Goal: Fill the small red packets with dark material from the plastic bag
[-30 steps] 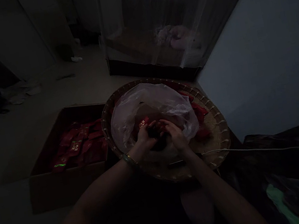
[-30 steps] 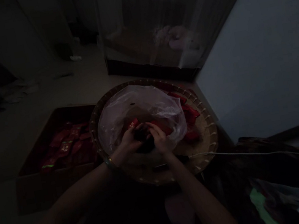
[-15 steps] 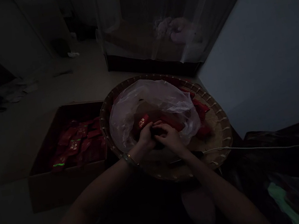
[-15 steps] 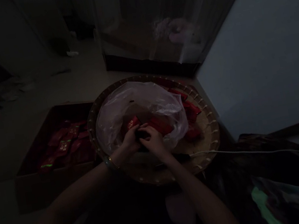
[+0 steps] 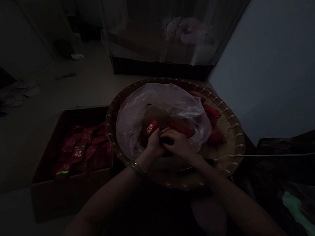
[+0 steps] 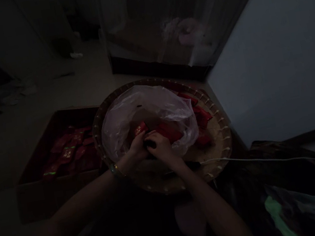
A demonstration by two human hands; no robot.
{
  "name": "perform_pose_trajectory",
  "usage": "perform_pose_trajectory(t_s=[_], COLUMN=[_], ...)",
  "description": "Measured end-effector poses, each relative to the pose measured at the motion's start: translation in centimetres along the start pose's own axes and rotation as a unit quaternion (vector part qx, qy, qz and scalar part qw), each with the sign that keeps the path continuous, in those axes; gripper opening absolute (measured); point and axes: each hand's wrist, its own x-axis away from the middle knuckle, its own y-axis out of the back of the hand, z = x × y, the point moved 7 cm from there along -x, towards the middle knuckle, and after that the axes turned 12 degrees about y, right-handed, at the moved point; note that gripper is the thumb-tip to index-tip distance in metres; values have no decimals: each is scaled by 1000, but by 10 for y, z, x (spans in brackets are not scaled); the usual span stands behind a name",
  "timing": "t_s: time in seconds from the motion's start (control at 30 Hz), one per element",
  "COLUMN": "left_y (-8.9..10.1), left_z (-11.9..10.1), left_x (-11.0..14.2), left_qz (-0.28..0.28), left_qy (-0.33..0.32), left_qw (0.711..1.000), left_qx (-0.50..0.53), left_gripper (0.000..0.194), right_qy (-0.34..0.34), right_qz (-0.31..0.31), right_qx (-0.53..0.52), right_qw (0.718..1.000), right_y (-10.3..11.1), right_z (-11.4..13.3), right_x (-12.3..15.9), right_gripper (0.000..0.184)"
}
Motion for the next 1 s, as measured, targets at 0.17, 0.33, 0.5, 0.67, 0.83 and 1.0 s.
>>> perform_pose_trajectory(t_s=[0.17,0.33,0.5,0.67,0.83,1.0], left_y=[4,-4,-11,-27,-25,-9], left_z=[2,-4,-6,-20,-46,-41], left_x=[7,17,19,34,49,46], left_qz=[-34,-26,-53,-2,-8,-60], left_qy=[52,15,-123,-234,-263,-165], left_qw=[996,997,987,944,940,956], left_qx=[66,76,-85,-232,-216,-234], left_gripper=[30,34,41,43,44,18], right_qy=[21,-90,-251,-264,-280,-257], right_qz=[-58,-288,-242,-226,-265,-255], right_qx=[19,-201,-397,-438,-468,-492], right_qw=[998,932,849,829,796,792], right_y=[11,22,-21,-31,-20,-6], right_z=[10,-35,-76,-74,-57,-41], right_x=[5,29,34,32,38,34], right_gripper=[31,25,24,30,41,41])
